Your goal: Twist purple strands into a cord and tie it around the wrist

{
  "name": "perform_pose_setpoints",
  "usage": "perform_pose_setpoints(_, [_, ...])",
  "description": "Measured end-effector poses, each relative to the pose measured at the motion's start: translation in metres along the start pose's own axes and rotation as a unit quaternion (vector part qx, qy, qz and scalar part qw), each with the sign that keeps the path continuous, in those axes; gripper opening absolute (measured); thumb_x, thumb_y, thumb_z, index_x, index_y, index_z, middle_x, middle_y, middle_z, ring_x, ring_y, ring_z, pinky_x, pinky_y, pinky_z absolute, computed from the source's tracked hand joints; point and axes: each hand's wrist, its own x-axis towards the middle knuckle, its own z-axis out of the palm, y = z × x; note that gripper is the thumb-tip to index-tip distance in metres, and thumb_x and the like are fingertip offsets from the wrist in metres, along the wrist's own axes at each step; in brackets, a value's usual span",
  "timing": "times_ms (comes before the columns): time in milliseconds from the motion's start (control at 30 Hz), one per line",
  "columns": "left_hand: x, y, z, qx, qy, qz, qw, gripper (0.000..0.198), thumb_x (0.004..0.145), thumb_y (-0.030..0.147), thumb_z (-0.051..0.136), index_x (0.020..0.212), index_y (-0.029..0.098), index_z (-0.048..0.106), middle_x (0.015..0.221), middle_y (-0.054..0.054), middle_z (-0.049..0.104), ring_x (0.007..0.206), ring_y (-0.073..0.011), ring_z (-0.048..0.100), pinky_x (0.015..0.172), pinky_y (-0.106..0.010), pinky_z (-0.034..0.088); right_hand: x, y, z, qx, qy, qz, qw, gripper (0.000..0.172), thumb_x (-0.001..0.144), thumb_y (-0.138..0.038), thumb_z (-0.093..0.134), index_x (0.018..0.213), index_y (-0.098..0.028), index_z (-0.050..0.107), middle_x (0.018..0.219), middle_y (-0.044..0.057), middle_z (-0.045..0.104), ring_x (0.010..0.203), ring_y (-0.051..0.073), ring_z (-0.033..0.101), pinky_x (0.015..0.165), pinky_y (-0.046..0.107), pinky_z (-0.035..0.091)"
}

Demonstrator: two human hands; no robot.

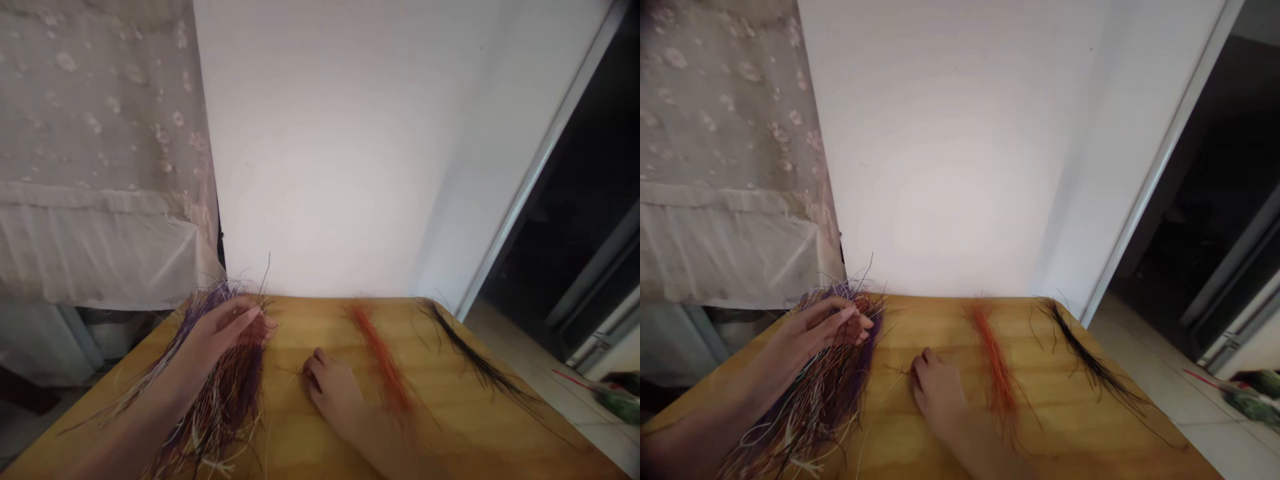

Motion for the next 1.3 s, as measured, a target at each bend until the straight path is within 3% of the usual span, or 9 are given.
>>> perform_pose_setpoints(133, [0.002,-0.001,0.001,-0.023,0.0,-0.018,1.0,0.042,0.07,0.051,0.077,0.082,0.016,0.057,0.077,-0.005,0.073,0.069,-0.0186,0.069,0.068,-0.031,0.058,-0.002,-0.01,-0.005,0.134,0.032,0.019,0.99,0.027,0.084,-0.004,0.048,0.105,-0.014,0.062,0.097,0.007,0.063,0.073,0.014,0.06,0.069,0.026,0.047])
perform_pose_setpoints(333, [0.0,-0.008,0.005,-0.053,0.019,-0.009,0.998,0.032,0.08,0.044,0.071,0.087,0.017,0.056,0.087,-0.003,0.073,0.076,-0.0156,0.07,0.075,-0.027,0.057,-0.001,-0.07,-0.008,0.346,0.003,-0.021,0.938,0.03,0.086,-0.03,0.061,0.115,-0.021,0.06,0.085,0.0,0.064,0.067,0.011,0.057,0.06,0.02,0.045])
perform_pose_setpoints(433, [-0.003,-0.008,0.007,-0.057,0.023,-0.005,0.998,0.031,0.082,0.045,0.068,0.088,0.017,0.055,0.09,-0.005,0.074,0.082,-0.0193,0.071,0.078,-0.031,0.056,0.012,-0.093,-0.006,0.401,0.037,-0.026,0.915,0.016,0.087,-0.031,0.057,0.09,-0.017,0.063,0.075,-0.001,0.059,0.067,0.012,0.053,0.062,0.022,0.042])
perform_pose_setpoints(500, [-0.003,-0.008,0.008,-0.055,0.026,-0.001,0.998,0.032,0.082,0.046,0.067,0.087,0.017,0.054,0.091,-0.007,0.074,0.085,-0.0219,0.071,0.081,-0.034,0.056,0.022,-0.099,-0.004,0.422,0.055,-0.026,0.904,0.021,0.086,-0.03,0.055,0.069,-0.017,0.056,0.064,-0.003,0.052,0.061,0.011,0.048,0.058,0.022,0.039])
perform_pose_setpoints(600, [0.001,-0.008,0.006,-0.056,0.032,0.005,0.998,0.033,0.08,0.047,0.068,0.084,0.018,0.053,0.087,-0.006,0.075,0.089,-0.0247,0.071,0.085,-0.038,0.055,0.033,-0.098,-0.005,0.442,0.057,-0.024,0.895,0.031,0.083,-0.032,0.055,0.057,-0.019,0.048,0.053,-0.004,0.045,0.052,0.01,0.042,0.05,0.022,0.033])
perform_pose_setpoints(733, [0.006,-0.007,-0.005,-0.068,0.066,0.024,0.995,0.031,0.08,0.046,0.069,0.084,0.021,0.052,0.084,-0.003,0.075,0.091,-0.025,0.071,0.086,-0.039,0.055,0.035,-0.092,-0.018,0.463,0.051,-0.016,0.885,0.032,0.083,-0.04,0.054,0.062,-0.017,0.057,0.051,-0.002,0.052,0.044,0.009,0.042,0.045,0.021,0.032])
perform_pose_setpoints(967, [0.007,0.017,-0.029,-0.113,0.172,0.088,0.975,0.031,0.074,0.039,0.074,0.086,0.019,0.053,0.078,0.002,0.07,0.073,-0.0127,0.066,0.075,-0.023,0.055,0.037,-0.069,-0.065,0.494,0.097,0.014,0.864,0.035,0.082,-0.046,0.058,0.07,-0.015,0.069,0.057,0.0,0.06,0.044,0.009,0.047,0.044,0.021,0.036])
perform_pose_setpoints(1167, [0.013,0.015,-0.03,-0.108,0.107,0.064,0.986,0.047,0.065,0.046,0.076,0.068,0.02,0.037,0.052,0.011,0.029,0.038,-0.0022,0.023,0.033,-0.013,0.025,0.05,-0.036,-0.077,0.54,0.13,0.045,0.831,0.04,0.081,-0.053,0.057,0.07,-0.015,0.063,0.056,0.0,0.057,0.043,0.009,0.047,0.044,0.024,0.038])
perform_pose_setpoints(1300, [0.017,-0.015,-0.013,-0.035,0.054,-0.017,0.998,0.049,0.061,0.057,0.072,0.078,0.022,0.043,0.048,0.014,0.029,0.034,-0.0023,0.013,0.03,-0.013,0.014,0.054,-0.03,-0.07,0.561,0.112,0.05,0.818,0.041,0.08,-0.055,0.055,0.07,-0.016,0.059,0.056,0.0,0.056,0.042,0.009,0.046,0.042,0.023,0.037])
